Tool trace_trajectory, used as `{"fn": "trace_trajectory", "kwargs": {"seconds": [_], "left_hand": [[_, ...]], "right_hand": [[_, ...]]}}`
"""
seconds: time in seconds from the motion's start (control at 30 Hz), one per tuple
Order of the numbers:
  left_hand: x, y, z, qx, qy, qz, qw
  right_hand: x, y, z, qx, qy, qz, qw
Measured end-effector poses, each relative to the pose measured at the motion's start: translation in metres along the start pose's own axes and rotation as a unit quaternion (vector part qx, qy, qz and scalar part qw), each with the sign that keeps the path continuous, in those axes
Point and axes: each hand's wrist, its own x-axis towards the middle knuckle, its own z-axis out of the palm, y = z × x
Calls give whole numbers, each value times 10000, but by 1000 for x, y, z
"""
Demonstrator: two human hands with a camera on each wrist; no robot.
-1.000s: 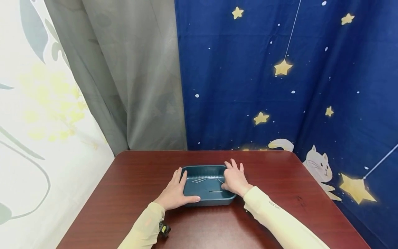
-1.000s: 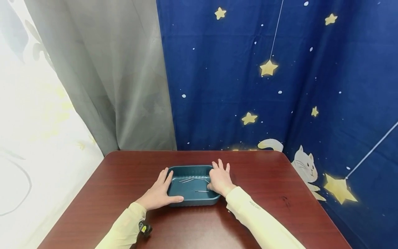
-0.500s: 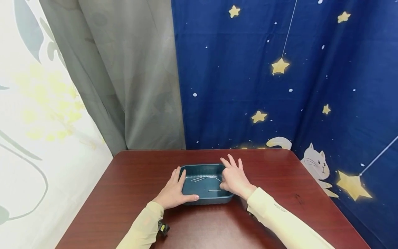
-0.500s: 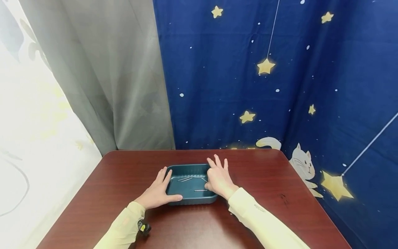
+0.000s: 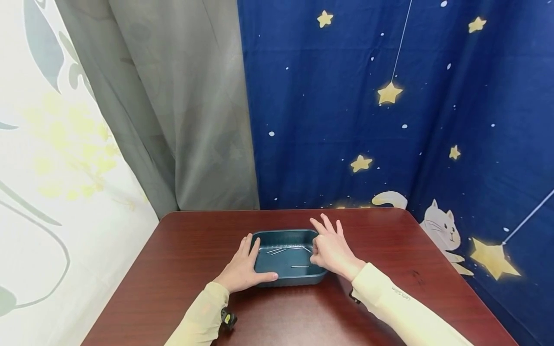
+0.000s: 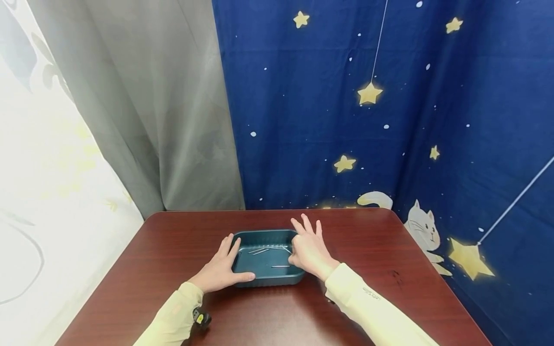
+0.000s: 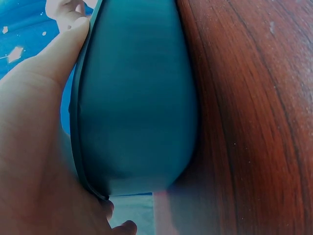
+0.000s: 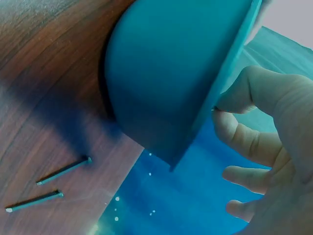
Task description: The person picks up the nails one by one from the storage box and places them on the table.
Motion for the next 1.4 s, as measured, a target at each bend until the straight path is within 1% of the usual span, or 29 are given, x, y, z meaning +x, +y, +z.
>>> {"fn": "trace_trajectory", "kwargs": {"seconds": [0.2, 0.37, 0.6, 0.8, 1.03, 1.23, 1.4], "left_hand": [[0, -1, 2, 0, -1, -5, 10000], [1, -2, 5, 31, -15, 0, 10000], [0, 0, 3, 10, 47, 60, 10000], [0, -1, 3, 48, 21, 25, 10000], [2, -3, 5, 67, -68, -80, 9999], [2, -2, 4, 3, 44, 39, 10000], [2, -2, 4, 33, 26, 43, 10000]], "right_hand": [[-3, 4, -8, -18, 135, -33, 9999], [-8, 9, -10, 37, 184, -18, 9998], [-16, 17, -17, 95, 238, 209, 9995], [-24, 25, -21, 111, 301, 321, 9990], [-36, 38, -22, 120, 335, 360, 9987], [-43, 48, -19, 195, 371, 493, 9979], [-47, 54, -17, 231, 358, 593, 9973]]}}
